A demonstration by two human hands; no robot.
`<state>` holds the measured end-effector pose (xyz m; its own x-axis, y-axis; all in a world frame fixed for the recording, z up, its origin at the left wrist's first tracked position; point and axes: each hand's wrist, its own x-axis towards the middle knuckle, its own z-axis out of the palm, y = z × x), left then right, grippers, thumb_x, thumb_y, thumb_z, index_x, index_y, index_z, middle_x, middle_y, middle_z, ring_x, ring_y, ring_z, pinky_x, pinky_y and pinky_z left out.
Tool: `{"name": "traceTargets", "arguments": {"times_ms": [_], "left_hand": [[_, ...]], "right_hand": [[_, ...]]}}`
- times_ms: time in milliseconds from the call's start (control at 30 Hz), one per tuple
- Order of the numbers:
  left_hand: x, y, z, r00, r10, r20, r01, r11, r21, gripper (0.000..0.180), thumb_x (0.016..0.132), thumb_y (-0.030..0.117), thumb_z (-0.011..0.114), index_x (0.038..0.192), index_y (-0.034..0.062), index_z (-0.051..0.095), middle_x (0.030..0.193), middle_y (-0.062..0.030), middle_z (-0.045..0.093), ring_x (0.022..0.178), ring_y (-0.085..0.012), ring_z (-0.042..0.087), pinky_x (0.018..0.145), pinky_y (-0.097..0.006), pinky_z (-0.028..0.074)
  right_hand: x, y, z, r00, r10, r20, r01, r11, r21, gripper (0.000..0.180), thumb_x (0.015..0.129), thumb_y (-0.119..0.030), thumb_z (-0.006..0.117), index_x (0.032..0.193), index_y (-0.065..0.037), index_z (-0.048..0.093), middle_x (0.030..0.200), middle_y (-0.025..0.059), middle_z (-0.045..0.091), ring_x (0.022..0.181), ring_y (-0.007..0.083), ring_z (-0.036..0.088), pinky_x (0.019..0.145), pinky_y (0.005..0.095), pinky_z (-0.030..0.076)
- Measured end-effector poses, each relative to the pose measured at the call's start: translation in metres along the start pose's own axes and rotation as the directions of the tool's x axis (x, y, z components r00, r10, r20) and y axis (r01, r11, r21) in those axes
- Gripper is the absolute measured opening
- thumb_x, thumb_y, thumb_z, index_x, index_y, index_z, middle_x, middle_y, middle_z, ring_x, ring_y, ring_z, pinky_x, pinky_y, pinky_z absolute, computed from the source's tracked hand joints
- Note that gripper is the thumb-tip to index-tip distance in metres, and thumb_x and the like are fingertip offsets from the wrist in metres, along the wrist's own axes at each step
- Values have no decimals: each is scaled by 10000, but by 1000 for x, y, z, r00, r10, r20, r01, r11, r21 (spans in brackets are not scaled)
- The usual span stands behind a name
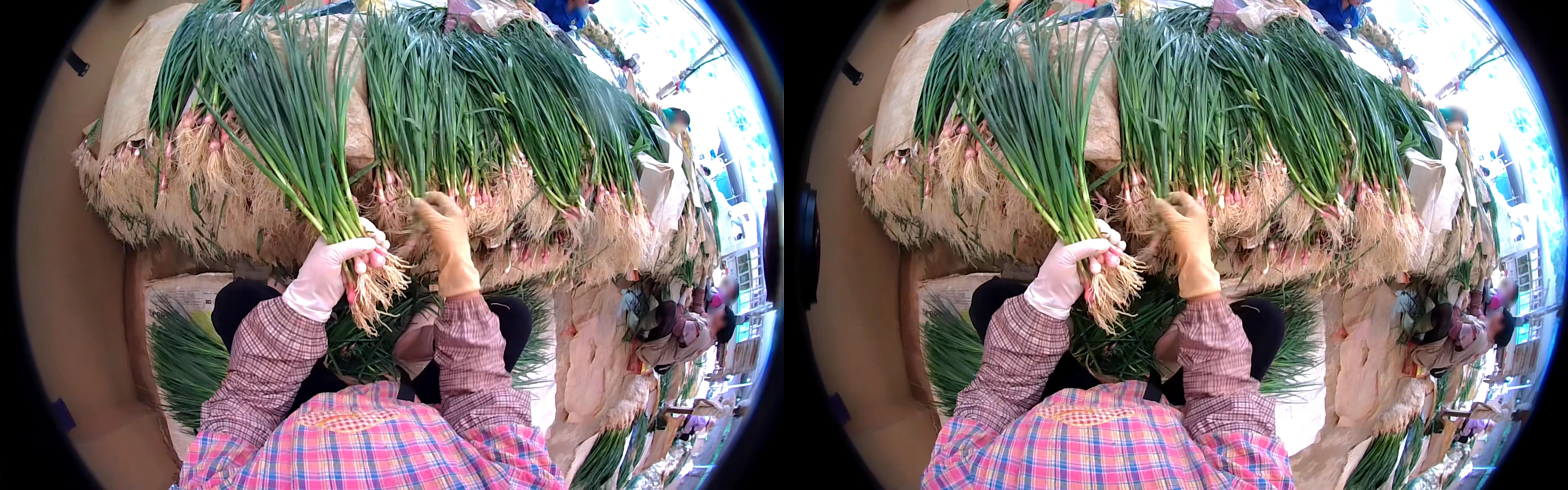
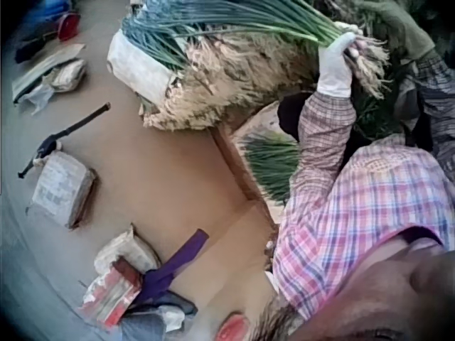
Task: The person sorts green onions by hand from a large pile, removing outer leaves and damaged parts before grouping the cleaned bunches.
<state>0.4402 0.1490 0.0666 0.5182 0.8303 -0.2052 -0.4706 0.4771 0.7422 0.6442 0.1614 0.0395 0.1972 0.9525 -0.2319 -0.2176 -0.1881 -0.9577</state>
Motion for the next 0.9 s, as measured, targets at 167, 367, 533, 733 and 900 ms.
{"name": "traceTargets", "arguments": {"times_ms": [167,367,533,733,900], "left_hand": [[0,-2,-8,997,20,69,-17,999,-35,123,793,4,558,915,-10,562,871,-126,606,711,-170,606,790,-301,504],[1,-5,1,990,-137,22,136,990,42,238,837,48,541,1038,-78,565,907,-135,635,721,-153,613,671,-250,495],[-5,-9,2,991,-131,35,128,989,73,196,814,63,556,961,-62,584,838,-121,628,680,-152,606,688,-259,499],[-12,-2,16,992,-114,-55,117,992,50,157,805,51,563,912,-56,603,758,-90,628,625,-110,595,556,-179,467],[-11,-3,5,996,-69,-64,79,984,159,120,798,42,567,867,-46,612,755,-76,625,589,-93,579,514,-162,429]], "right_hand": [[-25,-44,-3,981,-115,-158,78,972,-222,124,908,-141,581,908,-24,620,711,20,629,551,63,538,495,196,438],[-33,-39,30,994,-102,-42,99,992,-72,95,895,-134,600,944,-56,578,773,17,640,540,53,493,483,189,408],[-17,-1,42,948,137,287,-264,843,469,154,895,-76,588,1039,-51,542,772,9,606,596,54,549,476,158,455],[-23,15,38,979,12,205,-118,850,513,72,886,-56,594,953,-31,583,758,0,594,622,63,552,520,190,452],[-24,9,48,944,-197,-264,219,974,53,77,884,-70,607,888,-43,535,736,35,585,553,75,520,498,189,437]]}}
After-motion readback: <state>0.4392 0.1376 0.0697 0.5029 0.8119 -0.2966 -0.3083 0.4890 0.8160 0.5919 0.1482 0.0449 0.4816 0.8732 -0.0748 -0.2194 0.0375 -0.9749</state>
